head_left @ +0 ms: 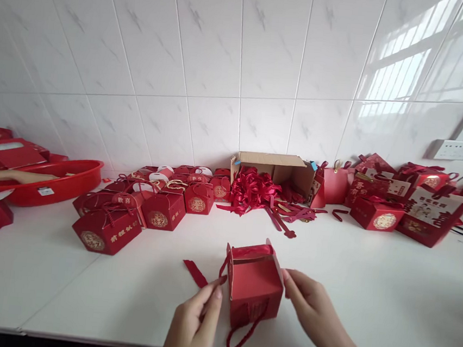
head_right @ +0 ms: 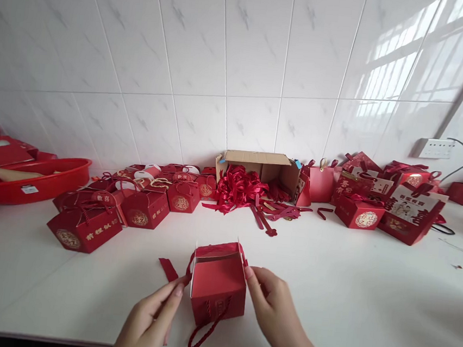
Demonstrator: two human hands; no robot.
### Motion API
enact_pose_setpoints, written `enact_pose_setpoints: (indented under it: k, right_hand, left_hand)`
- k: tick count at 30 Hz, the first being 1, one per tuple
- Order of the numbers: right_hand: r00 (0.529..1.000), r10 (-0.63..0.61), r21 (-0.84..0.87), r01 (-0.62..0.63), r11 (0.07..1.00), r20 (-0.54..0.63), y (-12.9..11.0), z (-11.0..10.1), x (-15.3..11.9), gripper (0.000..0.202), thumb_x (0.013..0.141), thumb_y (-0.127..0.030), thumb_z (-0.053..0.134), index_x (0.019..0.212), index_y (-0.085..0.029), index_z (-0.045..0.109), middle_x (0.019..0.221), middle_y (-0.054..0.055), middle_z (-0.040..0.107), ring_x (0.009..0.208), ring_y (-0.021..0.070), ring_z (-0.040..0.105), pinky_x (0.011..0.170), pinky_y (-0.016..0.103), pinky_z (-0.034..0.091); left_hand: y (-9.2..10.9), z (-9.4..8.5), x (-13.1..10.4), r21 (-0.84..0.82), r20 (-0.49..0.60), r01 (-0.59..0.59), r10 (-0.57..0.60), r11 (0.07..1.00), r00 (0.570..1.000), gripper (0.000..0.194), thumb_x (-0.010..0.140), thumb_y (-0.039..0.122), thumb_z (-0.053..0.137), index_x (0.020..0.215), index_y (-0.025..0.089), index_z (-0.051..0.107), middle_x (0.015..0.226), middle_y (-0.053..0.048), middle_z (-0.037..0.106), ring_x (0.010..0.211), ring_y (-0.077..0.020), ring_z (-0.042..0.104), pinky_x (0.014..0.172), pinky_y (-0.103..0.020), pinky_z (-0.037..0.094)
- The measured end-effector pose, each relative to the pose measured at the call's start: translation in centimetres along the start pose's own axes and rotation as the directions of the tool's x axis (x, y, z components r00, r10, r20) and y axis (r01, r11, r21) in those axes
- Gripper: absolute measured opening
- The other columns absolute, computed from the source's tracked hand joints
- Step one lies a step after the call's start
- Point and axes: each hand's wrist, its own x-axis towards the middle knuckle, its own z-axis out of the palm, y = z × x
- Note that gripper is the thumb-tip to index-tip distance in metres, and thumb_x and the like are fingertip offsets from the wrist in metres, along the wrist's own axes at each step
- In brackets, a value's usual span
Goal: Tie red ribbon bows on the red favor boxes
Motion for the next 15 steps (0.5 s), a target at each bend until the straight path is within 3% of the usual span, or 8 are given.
enact_pose_setpoints:
  k: [2, 4, 7, 10, 12, 13, 15]
  right_hand:
    - [0.990, 0.118, 0.088, -0.125, 0.988, 0.082, -0.1, 1.6, -0.2, 0.053, 0.090, -0.060, 0.030, 0.054, -0.021, 0.038, 0.053, 0.000, 0.038, 0.053, 0.0165, 0.038, 0.052, 0.031, 0.034]
    - [0.967, 0.209, 0.215, -0.237, 0.947, 0.148, -0.1, 2.6, 0.0, 0.056, 0.090, -0.061, 0.029, 0.049, -0.022, 0.029, 0.049, -0.002, 0.026, 0.047, 0.0146, 0.029, 0.049, 0.031, 0.033]
    - [0.942, 0.272, 0.537, -0.336, 0.774, 0.196, 0.3, 2.9, 0.5, 0.048, 0.089, -0.057, 0.038, 0.059, -0.021, 0.052, 0.054, -0.003, 0.034, 0.043, 0.0119, 0.030, 0.047, 0.028, 0.037]
    - [0.932, 0.299, 0.869, -0.314, 0.382, 0.206, 0.8, 2.4, 1.3, 0.020, 0.086, -0.040, 0.056, 0.091, -0.023, 0.063, 0.076, 0.001, 0.056, 0.053, 0.0103, 0.048, 0.052, 0.023, 0.046]
    - [0.926, 0.316, 0.956, -0.258, 0.137, 0.204, 0.9, 1.9, 1.8, 0.010, 0.081, -0.028, 0.064, 0.089, -0.022, 0.064, 0.088, 0.002, 0.062, 0.061, 0.0090, 0.056, 0.054, 0.020, 0.048]
    - [0.925, 0.322, 0.971, -0.232, 0.059, 0.201, 0.9, 1.8, 2.1, 0.008, 0.080, -0.024, 0.066, 0.087, -0.022, 0.065, 0.089, 0.002, 0.064, 0.064, 0.0088, 0.059, 0.054, 0.018, 0.049]
    - [0.923, 0.342, 0.983, -0.183, -0.009, 0.175, 0.6, 1.4, 2.4, 0.009, 0.079, -0.023, 0.069, 0.087, -0.022, 0.067, 0.086, 0.001, 0.065, 0.069, 0.0092, 0.063, 0.057, 0.017, 0.052]
  left_hand:
    - [-0.1, 0.7, 0.5, -0.003, 0.014, 0.017, -0.017, 1.000, 1.000, 0.039, 0.083, 0.054, 0.051, 0.096, 0.023, 0.070, 0.057, -0.001, 0.055, 0.064, -0.0216, 0.056, 0.063, -0.028, 0.044]
    - [-0.6, 1.3, 1.3, -0.041, -0.045, 0.079, -0.081, 0.996, 0.996, 0.044, 0.083, 0.055, 0.050, 0.110, 0.024, 0.066, 0.057, -0.001, 0.056, 0.063, -0.0217, 0.057, 0.060, -0.028, 0.043]
    - [-1.4, 1.5, 2.3, -0.297, -0.153, 0.069, -0.119, 0.952, 0.981, 0.045, 0.080, 0.052, 0.057, 0.115, 0.023, 0.061, 0.067, -0.001, 0.060, 0.058, -0.0157, 0.054, 0.053, -0.024, 0.039]
    - [-1.3, 1.0, 2.9, -0.687, -0.135, 0.000, -0.128, 0.726, 0.983, 0.036, 0.076, 0.040, 0.067, 0.108, 0.024, 0.063, 0.089, -0.002, 0.064, 0.066, -0.0118, 0.057, 0.053, -0.021, 0.043]
    - [-0.8, 0.4, 3.2, -0.866, -0.096, 0.012, -0.190, 0.501, 0.977, 0.029, 0.079, 0.029, 0.064, 0.108, 0.024, 0.064, 0.094, -0.003, 0.064, 0.073, -0.0121, 0.061, 0.059, -0.021, 0.048]
    - [-0.5, 0.1, 3.3, -0.916, -0.073, 0.025, -0.229, 0.401, 0.971, 0.027, 0.082, 0.024, 0.060, 0.109, 0.024, 0.064, 0.092, -0.003, 0.064, 0.074, -0.0122, 0.063, 0.061, -0.022, 0.050]
    - [0.0, -0.4, 3.6, -0.961, -0.024, 0.060, -0.299, 0.269, 0.954, 0.026, 0.086, 0.017, 0.053, 0.109, 0.021, 0.065, 0.086, -0.003, 0.064, 0.071, -0.0118, 0.064, 0.059, -0.022, 0.051]
